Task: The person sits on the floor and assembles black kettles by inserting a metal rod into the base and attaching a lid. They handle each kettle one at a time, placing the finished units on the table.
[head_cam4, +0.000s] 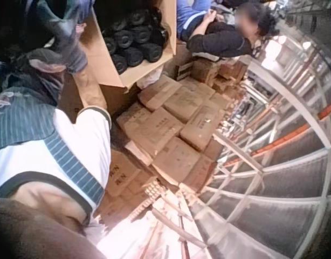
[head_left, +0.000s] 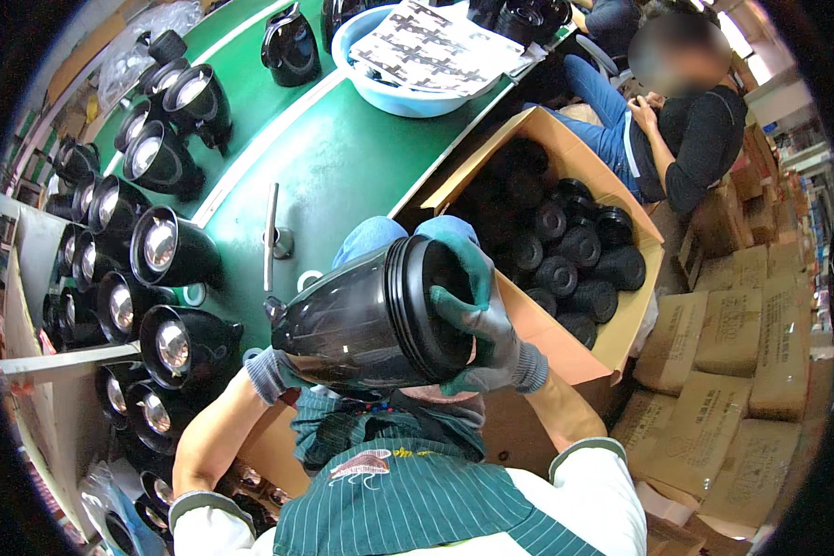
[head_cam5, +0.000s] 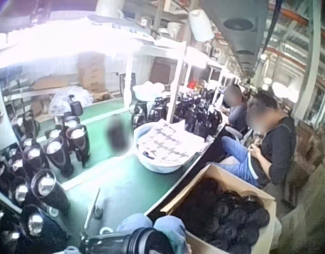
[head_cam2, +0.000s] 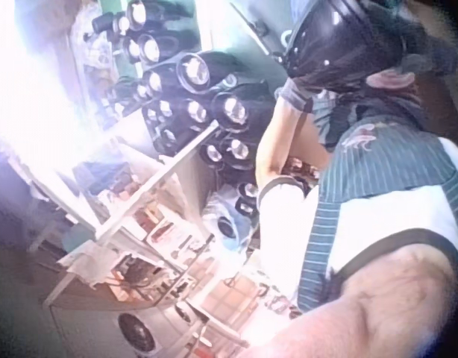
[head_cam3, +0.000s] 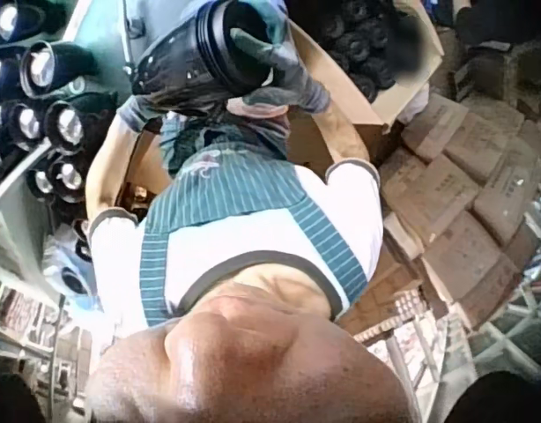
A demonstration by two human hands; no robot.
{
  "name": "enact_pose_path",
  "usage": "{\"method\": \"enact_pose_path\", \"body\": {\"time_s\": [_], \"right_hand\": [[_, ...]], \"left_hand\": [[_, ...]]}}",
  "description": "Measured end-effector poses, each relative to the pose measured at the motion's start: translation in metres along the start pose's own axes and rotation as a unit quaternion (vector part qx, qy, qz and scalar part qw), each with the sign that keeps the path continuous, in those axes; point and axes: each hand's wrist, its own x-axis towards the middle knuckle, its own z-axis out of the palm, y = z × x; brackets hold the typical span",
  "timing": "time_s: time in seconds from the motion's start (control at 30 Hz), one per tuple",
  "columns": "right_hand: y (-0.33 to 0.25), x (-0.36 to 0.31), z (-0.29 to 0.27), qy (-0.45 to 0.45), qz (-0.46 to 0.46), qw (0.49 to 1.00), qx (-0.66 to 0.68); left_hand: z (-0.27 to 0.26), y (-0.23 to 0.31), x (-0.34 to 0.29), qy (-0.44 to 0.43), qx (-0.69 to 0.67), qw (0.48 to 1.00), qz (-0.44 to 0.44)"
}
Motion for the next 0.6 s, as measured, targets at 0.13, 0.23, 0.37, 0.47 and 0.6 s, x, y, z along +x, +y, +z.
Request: {"method": "enact_pose_path", "body": {"time_s": [0.13,0.23,0.37,0.47,0.6], "right_hand": [[-0.016,-0.001,0.002,-0.027,0.021,0.999,0.0],[-0.019,0.001,0.002,-0.029,0.024,0.999,0.017],[-0.022,0.011,0.002,-0.006,0.036,0.994,0.101],[-0.023,0.013,0.0,0.028,0.142,0.975,0.167],[-0.042,0.02,0.006,0.123,0.295,0.901,0.293]], "left_hand": [[-0.024,-0.016,-0.011,-0.044,-0.026,0.998,0.034],[-0.023,-0.011,-0.016,-0.059,-0.046,0.997,-0.013],[-0.035,-0.006,-0.011,-0.064,-0.054,0.996,-0.026],[-0.068,-0.022,-0.007,0.032,-0.028,0.998,0.046],[-0.115,-0.035,-0.017,0.175,0.065,0.973,0.133]]}}
